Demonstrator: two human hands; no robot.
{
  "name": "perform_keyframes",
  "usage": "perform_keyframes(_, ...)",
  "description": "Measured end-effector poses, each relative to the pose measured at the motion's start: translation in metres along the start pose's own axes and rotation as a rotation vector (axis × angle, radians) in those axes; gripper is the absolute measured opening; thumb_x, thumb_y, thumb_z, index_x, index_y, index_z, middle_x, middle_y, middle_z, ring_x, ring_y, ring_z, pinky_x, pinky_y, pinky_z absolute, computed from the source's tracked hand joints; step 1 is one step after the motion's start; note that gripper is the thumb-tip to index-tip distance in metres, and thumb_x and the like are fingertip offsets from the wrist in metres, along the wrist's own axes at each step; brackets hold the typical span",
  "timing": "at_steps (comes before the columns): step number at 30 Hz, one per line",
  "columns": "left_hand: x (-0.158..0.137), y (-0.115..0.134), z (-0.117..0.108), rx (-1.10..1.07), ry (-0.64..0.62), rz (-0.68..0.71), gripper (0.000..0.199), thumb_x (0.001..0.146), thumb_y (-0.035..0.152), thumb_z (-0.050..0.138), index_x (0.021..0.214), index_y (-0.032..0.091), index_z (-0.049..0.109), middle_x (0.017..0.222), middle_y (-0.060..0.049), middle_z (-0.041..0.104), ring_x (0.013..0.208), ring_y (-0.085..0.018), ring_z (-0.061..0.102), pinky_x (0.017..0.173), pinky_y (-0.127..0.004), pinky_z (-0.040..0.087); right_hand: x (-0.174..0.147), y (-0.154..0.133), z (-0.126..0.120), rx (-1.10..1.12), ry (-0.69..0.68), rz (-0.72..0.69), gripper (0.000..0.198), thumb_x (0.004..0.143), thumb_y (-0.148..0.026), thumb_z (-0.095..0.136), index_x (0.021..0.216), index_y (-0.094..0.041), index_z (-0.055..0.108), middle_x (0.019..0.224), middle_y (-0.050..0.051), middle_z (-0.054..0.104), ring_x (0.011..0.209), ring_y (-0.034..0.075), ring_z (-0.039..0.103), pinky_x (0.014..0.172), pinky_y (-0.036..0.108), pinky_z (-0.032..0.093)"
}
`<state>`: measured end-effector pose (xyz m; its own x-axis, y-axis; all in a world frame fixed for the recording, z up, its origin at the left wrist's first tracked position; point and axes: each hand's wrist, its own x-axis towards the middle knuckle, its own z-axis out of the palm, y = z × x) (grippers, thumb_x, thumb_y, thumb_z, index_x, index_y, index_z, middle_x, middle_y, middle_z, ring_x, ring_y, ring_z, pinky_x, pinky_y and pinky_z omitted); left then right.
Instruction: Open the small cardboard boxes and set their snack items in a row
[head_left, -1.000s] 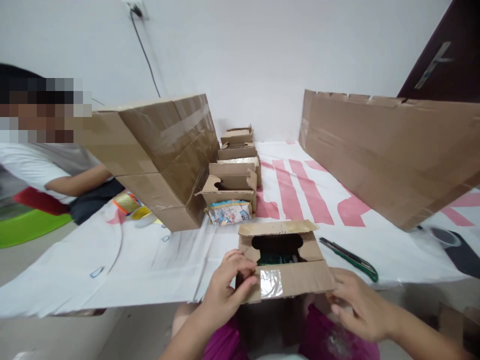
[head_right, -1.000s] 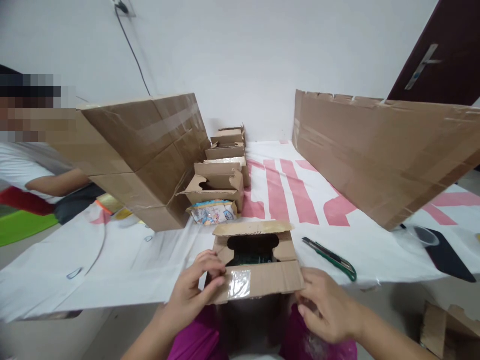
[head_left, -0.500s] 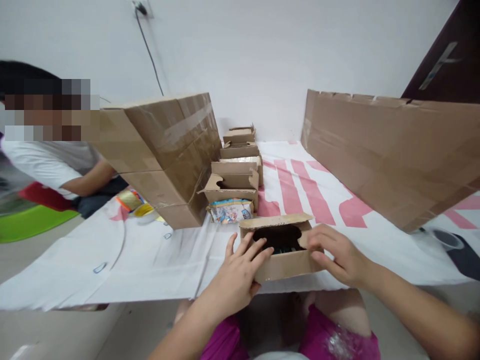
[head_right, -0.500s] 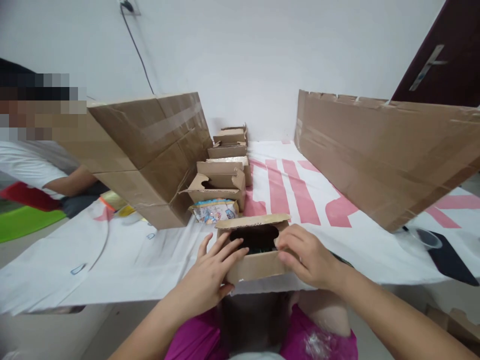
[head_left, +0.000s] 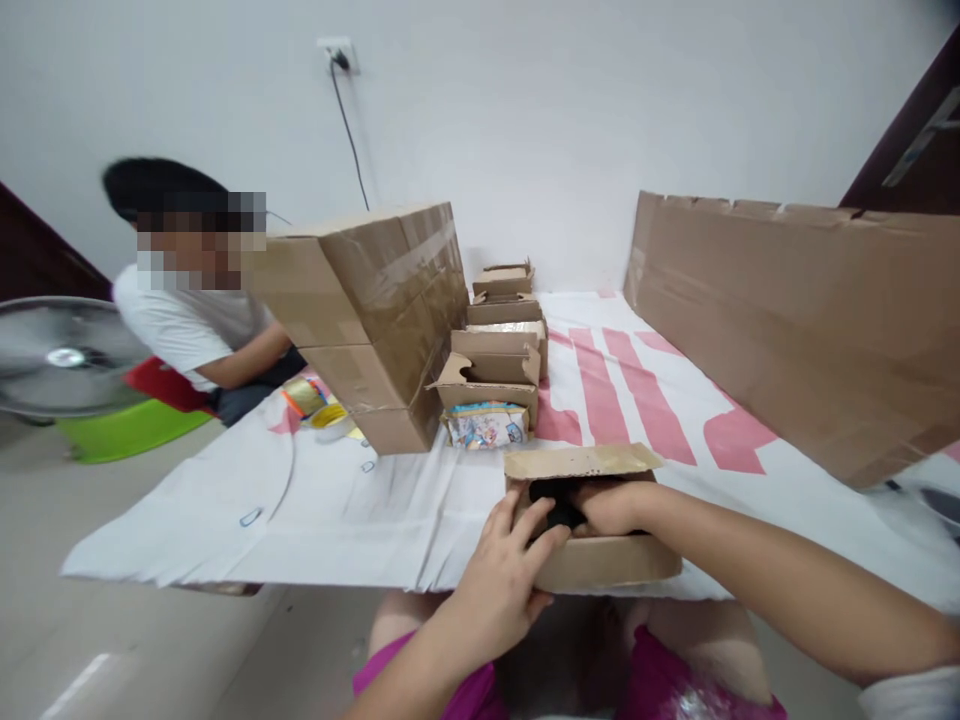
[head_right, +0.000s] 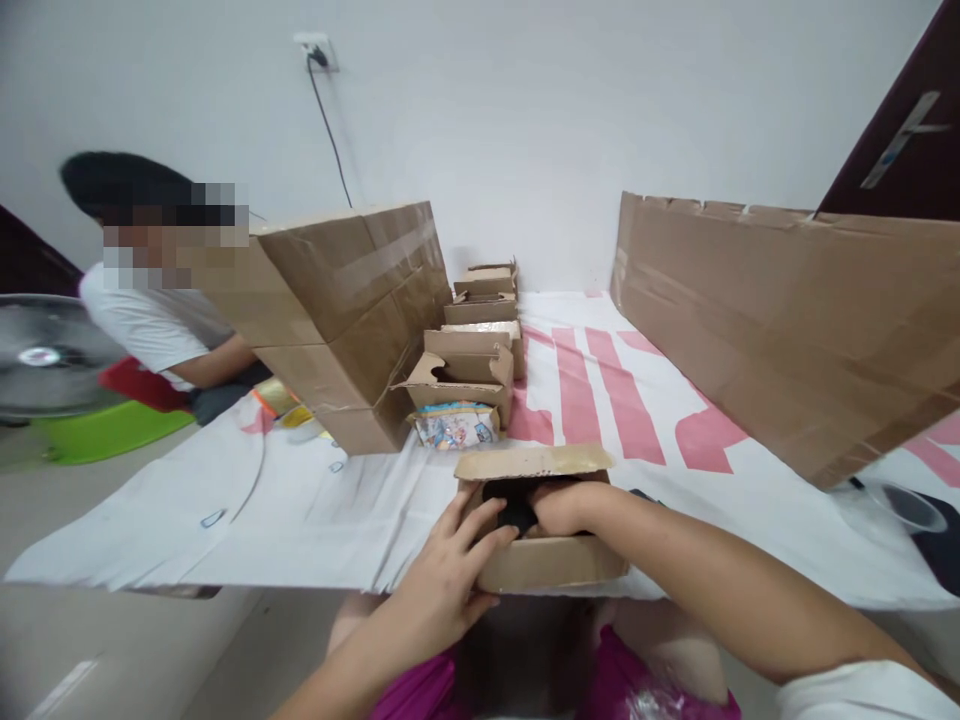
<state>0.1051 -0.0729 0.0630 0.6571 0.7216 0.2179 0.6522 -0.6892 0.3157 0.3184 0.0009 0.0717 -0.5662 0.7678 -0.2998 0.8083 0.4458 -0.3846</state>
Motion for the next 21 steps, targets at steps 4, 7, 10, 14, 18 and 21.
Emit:
perform_keyframes(4,-0.001,0.000,0.004,-0.020,0.055,0.009,0.078,0.058,0.022,0.086,0.128,0.023,0.051,0.147,-0.013,0.043,0.142,-0.045,0.020,0.110,-0.069,0.031,0.001,0.001,0.002,0.000,-0.053,0.055,0.030,0.067,-0.025,0.072,0.097,-0.019,0.075,0.100,0.013,0.073,0.087,0.032,0.069,0.076,0.042,0.053)
perform_keyframes(7,-0.002,0.001,0.009,-0.003,0.118,0.033,0.064,0.063,0.014,0.080,0.122,0.021,0.054,0.148,-0.013,0.039,0.144,-0.044,0.015,0.111,-0.067,0.032,0.003,0.001,-0.001,-0.013,-0.100,0.099,0.040,0.064,-0.025,0.074,0.104,-0.020,0.073,0.106,0.012,0.072,0.095,0.033,0.067,0.082,0.042,0.052)
perform_keyframes(10,-0.003,0.000,0.015,-0.012,0.187,0.043,0.061,0.065,0.007,0.072,0.122,0.021,0.054,0.153,-0.013,0.031,0.146,-0.043,0.009,0.111,-0.067,0.032,0.004,0.000,-0.007,-0.024,-0.145,0.133,0.050,0.061,-0.026,0.076,0.109,-0.019,0.071,0.110,0.014,0.071,0.100,0.035,0.066,0.084,0.043,0.051)
perform_keyframes(14,-0.007,-0.002,0.026,-0.056,0.291,0.057,0.067,0.062,0.000,0.065,0.124,0.020,0.052,0.155,-0.014,0.023,0.147,-0.040,0.011,0.112,-0.063,0.034,0.003,-0.003,-0.014,-0.016,-0.144,0.181,0.052,0.057,-0.034,0.080,0.105,-0.015,0.071,0.106,0.017,0.071,0.096,0.038,0.067,0.080,0.046,0.052)
perform_keyframes(18,-0.009,-0.005,0.032,-0.051,0.379,0.069,0.066,0.061,-0.004,0.060,0.122,0.019,0.053,0.155,-0.016,0.019,0.148,-0.039,0.012,0.112,-0.060,0.035,-0.005,-0.011,-0.017,0.028,-0.030,0.161,0.057,0.056,-0.037,0.081,0.109,-0.019,0.067,0.106,0.012,0.070,0.097,0.035,0.065,0.083,0.043,0.051)
perform_keyframes(21,-0.011,-0.005,0.027,-0.004,0.410,0.087,0.062,0.061,-0.005,0.060,0.119,0.017,0.054,0.158,-0.017,0.015,0.148,-0.041,0.013,0.111,-0.059,0.037,-0.015,-0.021,-0.018,0.086,0.061,0.095,0.060,0.065,-0.036,0.077,0.121,-0.021,0.060,0.111,0.008,0.067,0.097,0.028,0.064,0.084,0.036,0.050)
